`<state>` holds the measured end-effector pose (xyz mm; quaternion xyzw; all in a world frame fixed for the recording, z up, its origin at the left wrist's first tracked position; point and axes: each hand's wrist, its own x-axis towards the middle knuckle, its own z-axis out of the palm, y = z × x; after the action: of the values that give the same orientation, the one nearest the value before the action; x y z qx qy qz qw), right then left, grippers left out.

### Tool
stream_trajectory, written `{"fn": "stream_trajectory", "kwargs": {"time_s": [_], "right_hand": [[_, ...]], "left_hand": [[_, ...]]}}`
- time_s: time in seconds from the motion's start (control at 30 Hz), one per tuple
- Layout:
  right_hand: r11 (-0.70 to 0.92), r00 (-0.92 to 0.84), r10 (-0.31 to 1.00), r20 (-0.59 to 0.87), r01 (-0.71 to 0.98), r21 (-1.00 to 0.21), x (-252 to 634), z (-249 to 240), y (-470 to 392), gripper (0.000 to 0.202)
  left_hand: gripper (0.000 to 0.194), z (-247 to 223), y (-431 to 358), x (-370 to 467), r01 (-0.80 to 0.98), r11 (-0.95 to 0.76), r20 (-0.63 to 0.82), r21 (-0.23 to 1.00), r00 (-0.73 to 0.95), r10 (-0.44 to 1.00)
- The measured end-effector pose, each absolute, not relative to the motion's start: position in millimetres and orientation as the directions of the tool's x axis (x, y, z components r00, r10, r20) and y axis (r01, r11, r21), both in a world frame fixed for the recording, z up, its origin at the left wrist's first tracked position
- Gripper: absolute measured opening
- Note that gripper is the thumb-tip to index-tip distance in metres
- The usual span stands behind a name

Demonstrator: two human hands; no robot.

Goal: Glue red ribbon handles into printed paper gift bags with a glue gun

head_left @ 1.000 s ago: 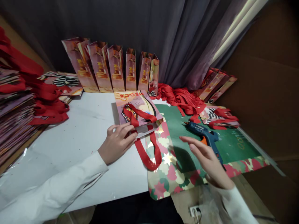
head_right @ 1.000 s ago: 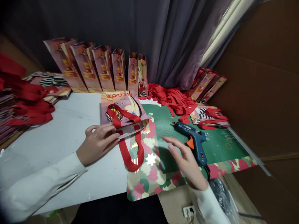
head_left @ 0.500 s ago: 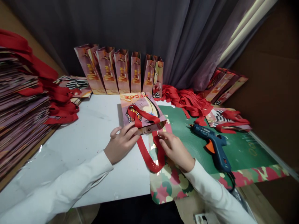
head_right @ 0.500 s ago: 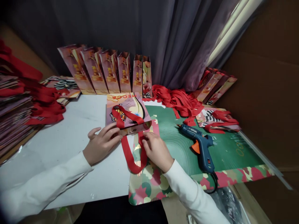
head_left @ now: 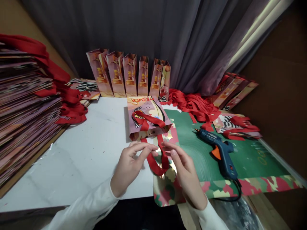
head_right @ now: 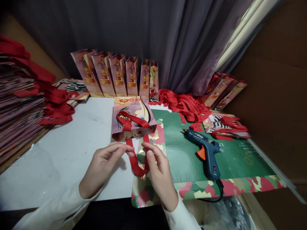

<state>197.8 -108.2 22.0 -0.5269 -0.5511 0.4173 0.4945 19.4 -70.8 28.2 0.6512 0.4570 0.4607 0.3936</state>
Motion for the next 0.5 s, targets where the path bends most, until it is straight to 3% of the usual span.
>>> {"fn": "stream_trajectory", "kwargs": {"time_s": [0.07, 0.13, 0.23, 0.3, 0.33, 0.37, 0.43, 0.5], "right_hand": [[0.147, 0.134, 0.973, 0.187, 0.260, -0.954, 198, 26, -121, 0.034], [0.253, 0.164, 0.919, 0.358, 0.450, -0.856, 192, 29, -135, 0.041], [0.543, -0.183, 0.778, 0.601, 0.678, -0.496, 184, 29, -150, 0.056], [0.669, -0.399, 0.681, 0.613, 0.679, -0.301, 194, 25, -148, 0.061], [0.662, -0.414, 0.685, 0.600, 0.698, -0.273, 207, 23, -143, 0.062], [0.608, -0.352, 0.716, 0.602, 0.739, -0.290, 225, 20, -136, 0.065], [0.305, -0.051, 0.854, 0.518, 0.855, -0.419, 267, 15, -121, 0.061], [-0.028, 0.349, 0.854, 0.386, 0.771, -0.636, 303, 11, -109, 0.064]], "left_hand": [[0.034, 30, -77, 31, 0.094, -0.109, 0.092, 0.990, 0.168, 0.981], [0.046, 30, -85, 48, 0.007, -0.068, 0.065, 0.998, 0.227, 0.972], [0.056, 28, -100, 78, 0.047, -0.158, 0.126, 0.986, 0.407, 0.905], [0.052, 30, -110, 94, 0.062, -0.219, 0.159, 0.974, 0.501, 0.851], [0.054, 33, -115, 97, 0.046, -0.230, 0.173, 0.972, 0.526, 0.833], [0.058, 39, -119, 98, 0.006, -0.224, 0.184, 0.975, 0.549, 0.815], [0.061, 53, -126, 91, -0.132, -0.152, 0.201, 0.980, 0.665, 0.720], [0.051, 69, -131, 84, -0.291, -0.046, 0.261, 0.955, 0.763, 0.592]]}}
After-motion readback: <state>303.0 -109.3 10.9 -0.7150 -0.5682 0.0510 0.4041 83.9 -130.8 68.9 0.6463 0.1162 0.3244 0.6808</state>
